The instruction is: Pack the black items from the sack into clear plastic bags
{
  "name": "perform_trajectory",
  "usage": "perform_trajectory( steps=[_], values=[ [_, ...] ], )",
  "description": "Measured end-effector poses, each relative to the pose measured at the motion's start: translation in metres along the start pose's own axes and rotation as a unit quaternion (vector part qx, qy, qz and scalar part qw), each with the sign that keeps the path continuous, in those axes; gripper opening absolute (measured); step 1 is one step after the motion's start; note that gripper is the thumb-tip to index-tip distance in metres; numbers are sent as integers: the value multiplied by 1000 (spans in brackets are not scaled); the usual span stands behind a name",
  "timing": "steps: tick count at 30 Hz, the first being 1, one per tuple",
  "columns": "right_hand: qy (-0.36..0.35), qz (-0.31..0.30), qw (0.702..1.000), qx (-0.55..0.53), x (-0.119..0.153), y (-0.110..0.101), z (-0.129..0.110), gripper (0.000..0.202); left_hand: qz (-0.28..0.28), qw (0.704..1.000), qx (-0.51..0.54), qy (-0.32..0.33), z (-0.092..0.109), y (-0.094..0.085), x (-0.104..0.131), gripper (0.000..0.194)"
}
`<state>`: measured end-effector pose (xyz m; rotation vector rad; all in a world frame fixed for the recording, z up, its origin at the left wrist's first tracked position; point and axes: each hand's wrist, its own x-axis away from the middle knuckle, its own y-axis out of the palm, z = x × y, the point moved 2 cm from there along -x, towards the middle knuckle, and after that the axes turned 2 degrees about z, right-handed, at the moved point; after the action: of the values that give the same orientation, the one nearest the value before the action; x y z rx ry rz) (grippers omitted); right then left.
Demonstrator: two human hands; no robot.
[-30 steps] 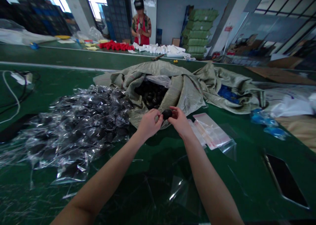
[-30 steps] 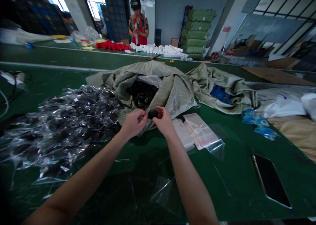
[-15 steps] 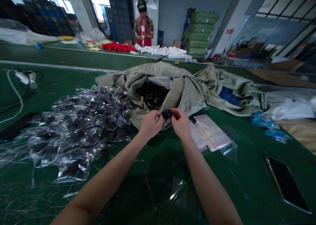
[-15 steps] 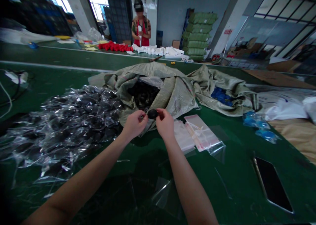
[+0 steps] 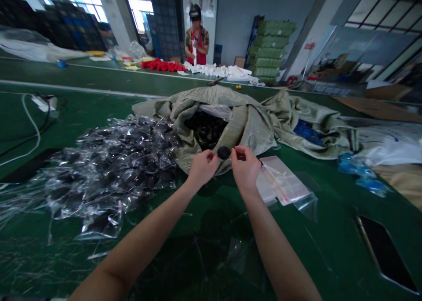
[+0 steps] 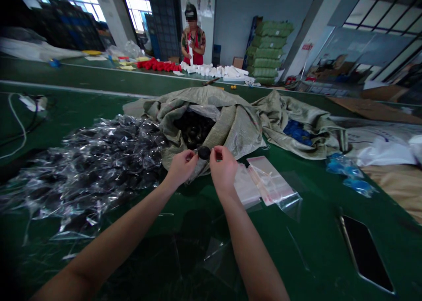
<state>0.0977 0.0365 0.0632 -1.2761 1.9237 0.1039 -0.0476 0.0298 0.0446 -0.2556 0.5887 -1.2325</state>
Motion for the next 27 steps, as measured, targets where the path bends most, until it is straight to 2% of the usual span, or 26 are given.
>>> perform_trajectory(
  steps=[2, 5, 9, 12, 17, 23, 27],
  values=[
    [-15, 10, 1000, 12, 1, 0, -3, 19, 12, 1000, -3, -6, 2, -1, 1, 25],
    [5, -2, 1000, 13, -1, -1, -2, 24, 24, 1000, -20, -2, 9, -5, 2, 23],
    [75, -75, 994, 0, -7, -4, 3, 25, 42, 995, -88, -2, 19, -11, 3, 20],
    [79, -107, 991, 7, -10, -9, 1, 21, 39, 991, -129, 0, 25, -13, 4, 18],
    [28, -69, 993, 90, -11, -14, -6, 24, 35, 991, -131, -14, 31, -12, 7, 21],
    [95, -100, 988, 76, -14, -14, 0, 20, 16, 986, -160, -38, 34, -9, 11, 21],
    [111, -100, 987, 64, -16, -17, -3, 17, 30, 982, -182, -43, 37, -8, 11, 21]
  ],
)
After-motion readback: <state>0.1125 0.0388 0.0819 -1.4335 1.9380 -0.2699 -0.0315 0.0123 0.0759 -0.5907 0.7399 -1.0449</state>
